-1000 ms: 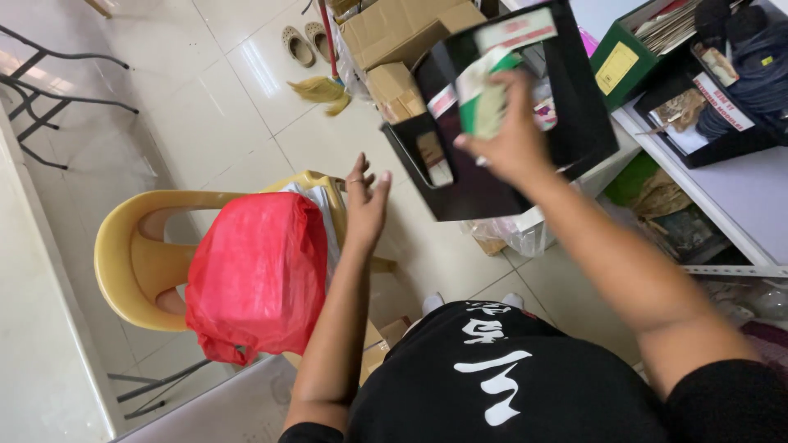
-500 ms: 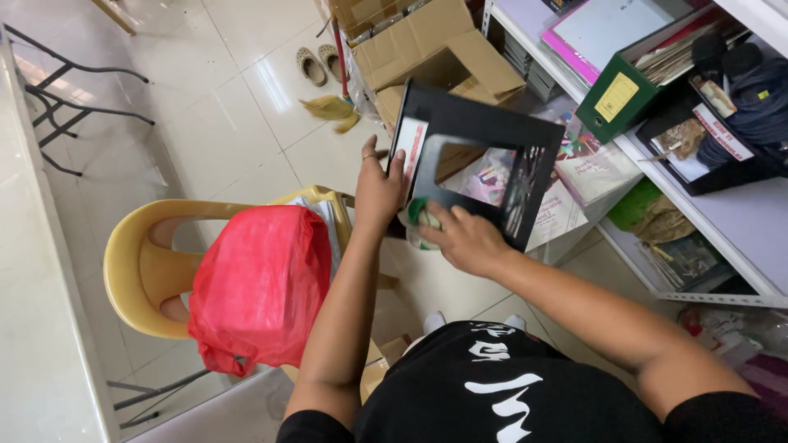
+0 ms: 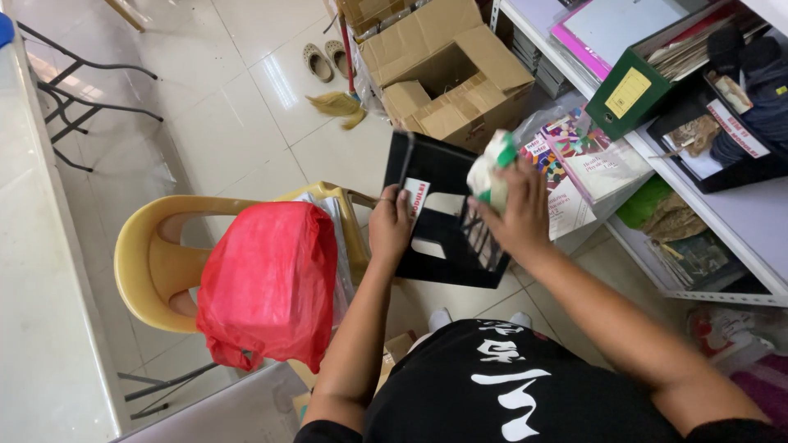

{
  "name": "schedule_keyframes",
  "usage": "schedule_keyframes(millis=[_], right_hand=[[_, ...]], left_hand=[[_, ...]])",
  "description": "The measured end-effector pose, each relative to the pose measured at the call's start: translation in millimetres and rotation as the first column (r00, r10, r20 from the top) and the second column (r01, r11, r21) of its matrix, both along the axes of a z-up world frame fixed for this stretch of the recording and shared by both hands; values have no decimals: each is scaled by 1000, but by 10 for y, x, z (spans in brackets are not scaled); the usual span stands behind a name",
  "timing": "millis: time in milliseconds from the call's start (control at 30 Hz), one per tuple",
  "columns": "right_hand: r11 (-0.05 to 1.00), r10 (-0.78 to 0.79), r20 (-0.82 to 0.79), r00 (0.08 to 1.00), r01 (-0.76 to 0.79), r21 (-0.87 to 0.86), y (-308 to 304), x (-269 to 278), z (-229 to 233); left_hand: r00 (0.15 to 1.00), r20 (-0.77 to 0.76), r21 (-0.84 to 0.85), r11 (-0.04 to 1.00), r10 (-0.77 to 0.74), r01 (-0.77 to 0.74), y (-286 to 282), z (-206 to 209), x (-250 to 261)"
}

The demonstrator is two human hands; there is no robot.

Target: Cleaning a plastic stand with a cloth and organizing items in a staff work area.

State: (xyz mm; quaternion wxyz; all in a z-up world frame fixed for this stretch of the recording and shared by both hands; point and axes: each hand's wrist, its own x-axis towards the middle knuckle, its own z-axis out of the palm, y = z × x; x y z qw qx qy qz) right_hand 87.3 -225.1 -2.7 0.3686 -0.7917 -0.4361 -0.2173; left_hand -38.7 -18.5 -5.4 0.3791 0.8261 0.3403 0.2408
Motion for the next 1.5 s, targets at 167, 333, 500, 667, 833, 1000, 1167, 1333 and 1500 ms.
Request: schedule_keyframes(millis=[167,333,500,667,833,1000,1167,1333,1500], right_hand=[[994,71,-13,997,-72,-87,171,227,139],[973,198,-228,953,-220,-72,16,631,-70],[903,358,-544,759,-429,-4,-66,950,-163],[952,181,-851,493,-306,25,13,1226,-471],[993,112,-960,256,-66,98,1,1415,-807],[953,294,-941,-167,122,276,24,1619,-913],[991,84,-996,5,101,84,93,1418,-728],[892,251,-961,117,357,277,199,1163,-894],[673,352,-738,575,392,627,170,1099,-1078]], left_hand=[[988,42,86,986,-149,145,-196,193,-166],[975,140,91,983,-174,162,-111,69,-372],[948,258,-22,980,-186,198,70,23,-557],[909,308,19,957,-281,290,-16,349,-593],[926,236,58,956,-294,289,4,509,-597],[840,161,335,829,-518,448,-165,849,-609],[753,38,552,642,-656,532,-199,995,-568],[854,-118,632,625,-506,458,-160,958,-518],[891,133,335,865,-435,373,-225,576,-496]])
